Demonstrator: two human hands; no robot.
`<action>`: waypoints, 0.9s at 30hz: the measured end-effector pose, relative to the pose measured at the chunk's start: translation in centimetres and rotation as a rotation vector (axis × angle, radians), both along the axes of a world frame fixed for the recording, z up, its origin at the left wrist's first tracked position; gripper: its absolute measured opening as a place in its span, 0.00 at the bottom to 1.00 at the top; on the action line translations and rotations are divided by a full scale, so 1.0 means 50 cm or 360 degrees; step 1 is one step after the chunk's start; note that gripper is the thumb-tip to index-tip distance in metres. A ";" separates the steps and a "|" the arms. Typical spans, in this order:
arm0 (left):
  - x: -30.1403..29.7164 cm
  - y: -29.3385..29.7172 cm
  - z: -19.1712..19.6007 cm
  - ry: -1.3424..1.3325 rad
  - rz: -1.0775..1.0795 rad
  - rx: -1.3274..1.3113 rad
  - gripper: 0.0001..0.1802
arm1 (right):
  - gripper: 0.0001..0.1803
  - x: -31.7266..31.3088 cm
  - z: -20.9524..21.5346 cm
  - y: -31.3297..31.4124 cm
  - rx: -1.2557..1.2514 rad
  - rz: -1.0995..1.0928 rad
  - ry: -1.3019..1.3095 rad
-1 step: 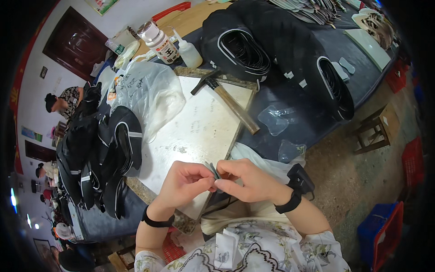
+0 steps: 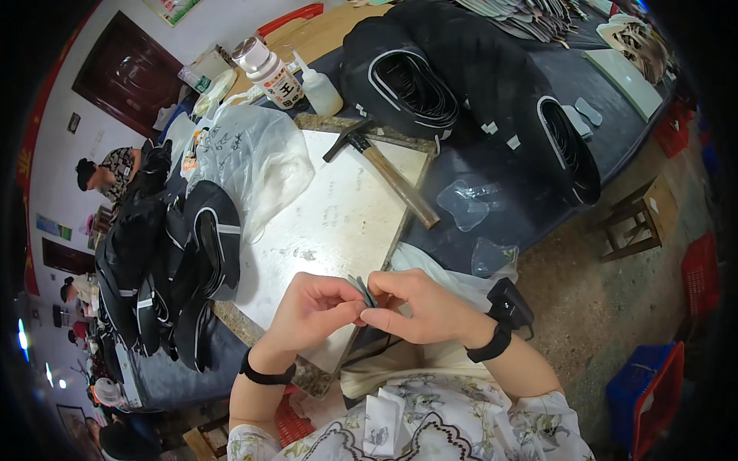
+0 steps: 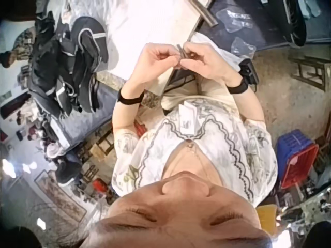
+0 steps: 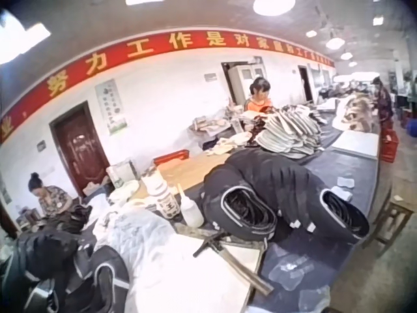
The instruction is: Applying adhesive patches and tape to the interior heel and sides of shoe uppers in a workshop.
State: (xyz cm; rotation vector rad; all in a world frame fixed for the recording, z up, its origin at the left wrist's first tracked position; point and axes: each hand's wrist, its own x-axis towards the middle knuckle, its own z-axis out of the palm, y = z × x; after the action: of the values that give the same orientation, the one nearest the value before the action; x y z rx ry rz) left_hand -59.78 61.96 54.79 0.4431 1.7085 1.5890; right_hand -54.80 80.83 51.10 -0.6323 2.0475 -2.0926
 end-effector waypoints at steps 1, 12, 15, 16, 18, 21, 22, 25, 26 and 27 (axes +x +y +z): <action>-0.003 0.003 0.000 -0.0043 -0.0012 0.0026 0.04 | 0.08 0.000 0.007 0.002 -0.0002 -0.0013 -0.0033; -0.042 0.042 0.003 -0.0361 -0.0286 0.0116 0.06 | 0.11 -0.002 -0.027 0.052 -0.0426 0.0231 -0.0337; -0.044 0.054 0.007 -0.0367 -0.0347 0.0080 0.06 | 0.12 -0.001 -0.031 0.056 -0.0612 0.0294 -0.0437; -0.044 0.058 0.006 -0.0370 -0.0344 0.0101 0.07 | 0.12 0.000 -0.038 0.055 -0.0732 0.0318 -0.0475; -0.041 0.065 0.006 -0.0374 -0.0347 0.0122 0.07 | 0.12 0.001 -0.050 0.056 -0.0803 0.0318 -0.0494; -0.032 0.070 0.004 -0.0254 -0.0305 0.0098 0.06 | 0.11 -0.003 -0.051 0.058 -0.0887 0.0309 -0.0534; -0.030 0.072 0.002 -0.0186 -0.0283 0.0118 0.06 | 0.11 -0.005 -0.049 0.059 -0.0902 0.0291 -0.0553; -0.024 0.080 0.007 -0.0082 -0.0227 0.0115 0.06 | 0.11 -0.009 -0.063 0.056 -0.0960 0.0247 -0.0521; -0.023 0.083 0.008 -0.0048 -0.0195 0.0091 0.06 | 0.11 -0.011 -0.064 0.055 -0.0958 0.0247 -0.0521; -0.025 0.084 0.005 -0.0047 -0.0195 0.0093 0.06 | 0.09 -0.012 -0.065 0.054 -0.1034 0.0209 -0.0537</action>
State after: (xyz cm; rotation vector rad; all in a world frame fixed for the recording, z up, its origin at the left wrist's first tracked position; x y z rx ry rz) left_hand -61.02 66.15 55.02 0.5403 1.5859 1.5524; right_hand -55.42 83.51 47.86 -0.4240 1.1111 -2.5610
